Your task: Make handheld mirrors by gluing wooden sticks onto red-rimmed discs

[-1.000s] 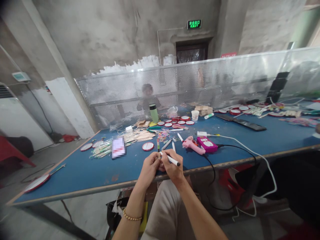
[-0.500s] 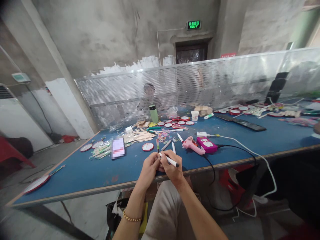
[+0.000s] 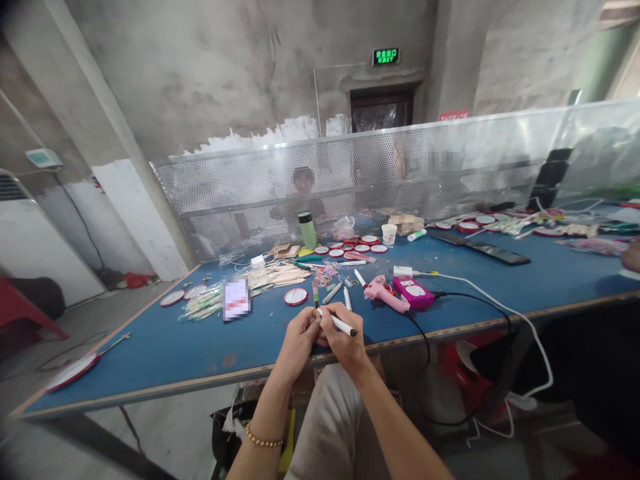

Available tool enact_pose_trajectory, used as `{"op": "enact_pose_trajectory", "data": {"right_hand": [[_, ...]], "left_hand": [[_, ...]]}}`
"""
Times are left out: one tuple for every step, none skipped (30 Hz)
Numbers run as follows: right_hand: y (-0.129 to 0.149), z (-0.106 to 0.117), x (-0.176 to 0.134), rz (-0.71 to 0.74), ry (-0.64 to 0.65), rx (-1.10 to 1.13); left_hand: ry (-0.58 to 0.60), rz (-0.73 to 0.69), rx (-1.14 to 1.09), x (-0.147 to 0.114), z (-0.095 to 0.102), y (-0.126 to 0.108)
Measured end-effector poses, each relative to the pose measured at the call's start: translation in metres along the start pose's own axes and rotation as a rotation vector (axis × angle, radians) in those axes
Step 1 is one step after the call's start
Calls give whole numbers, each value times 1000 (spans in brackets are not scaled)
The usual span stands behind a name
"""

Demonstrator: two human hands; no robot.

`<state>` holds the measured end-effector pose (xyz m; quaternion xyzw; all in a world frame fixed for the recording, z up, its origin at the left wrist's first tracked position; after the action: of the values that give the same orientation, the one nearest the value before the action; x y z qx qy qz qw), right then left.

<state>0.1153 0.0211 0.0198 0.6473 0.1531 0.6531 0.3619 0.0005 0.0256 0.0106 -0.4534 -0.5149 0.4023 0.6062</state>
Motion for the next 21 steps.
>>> {"op": "enact_pose_trajectory", "data": {"right_hand": [[0, 0, 0, -5, 1, -1], [-1, 0, 0, -8, 0, -7], [-1, 0, 0, -6, 0, -18], [-1, 0, 0, -2, 1, -30], [-1, 0, 0, 0, 0, -37], [-1, 0, 0, -4, -4, -36], [-1, 0, 0, -15, -8, -29], [-2, -1, 0, -28, -13, -18], [-3, 0, 0, -39, -20, -7], [-3, -1, 0, -44, -23, 2], [-3, -1, 0, -42, -22, 7], [-3, -1, 0, -34, -17, 6], [-2, -1, 0, -24, -12, 2], [-2, -1, 0, -16, -8, -4], [-1, -1, 0, -11, -4, -9], [0, 0, 1, -7, -1, -13], [0, 0, 1, -5, 2, -16], [1, 0, 1, -3, 10, -18], [1, 0, 1, -1, 12, -19], [1, 0, 1, 2, 12, -21], [1, 0, 1, 9, 8, -24]], "left_hand": [[2, 2, -4, 0, 0, -1], [6, 6, -11, -1, -1, -2], [7, 8, -14, -1, -1, -3], [6, 10, -14, -1, -1, -3], [3, 9, -10, -1, 0, -3], [-1, 6, -7, 0, 0, -2], [-2, 4, -4, 0, 0, -1], [-2, 3, -4, 0, 0, 0], [1, 4, -6, 0, 0, 1], [4, 5, -10, 0, 0, 1], [4, 6, -13, 0, 0, 2], [3, 8, -17, 0, 0, 1], [2, 10, -21, 0, 0, 1], [-2, 11, -24, 0, -1, 0], [-4, 12, -25, 0, -1, -1], [-4, 13, -24, -1, -1, -2], [-2, 12, -18, -1, -1, -4], [-4, 8, -8, -1, -1, -4], [-6, 3, 3, -1, -1, -5], [-10, -1, 11, -1, 0, -4], [-15, -4, 17, 0, 0, -4]]}}
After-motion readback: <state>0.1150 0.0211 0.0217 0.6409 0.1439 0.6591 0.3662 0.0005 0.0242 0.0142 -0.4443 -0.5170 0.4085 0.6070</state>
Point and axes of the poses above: each hand's wrist, its own x-axis towards the middle knuckle, its own z-axis out of the back of the hand, y = z × x, the point moved 3 cm from there along x, towards the middle knuckle, and after that the axes turned 4 degrees about y, right-handed, at the moved point
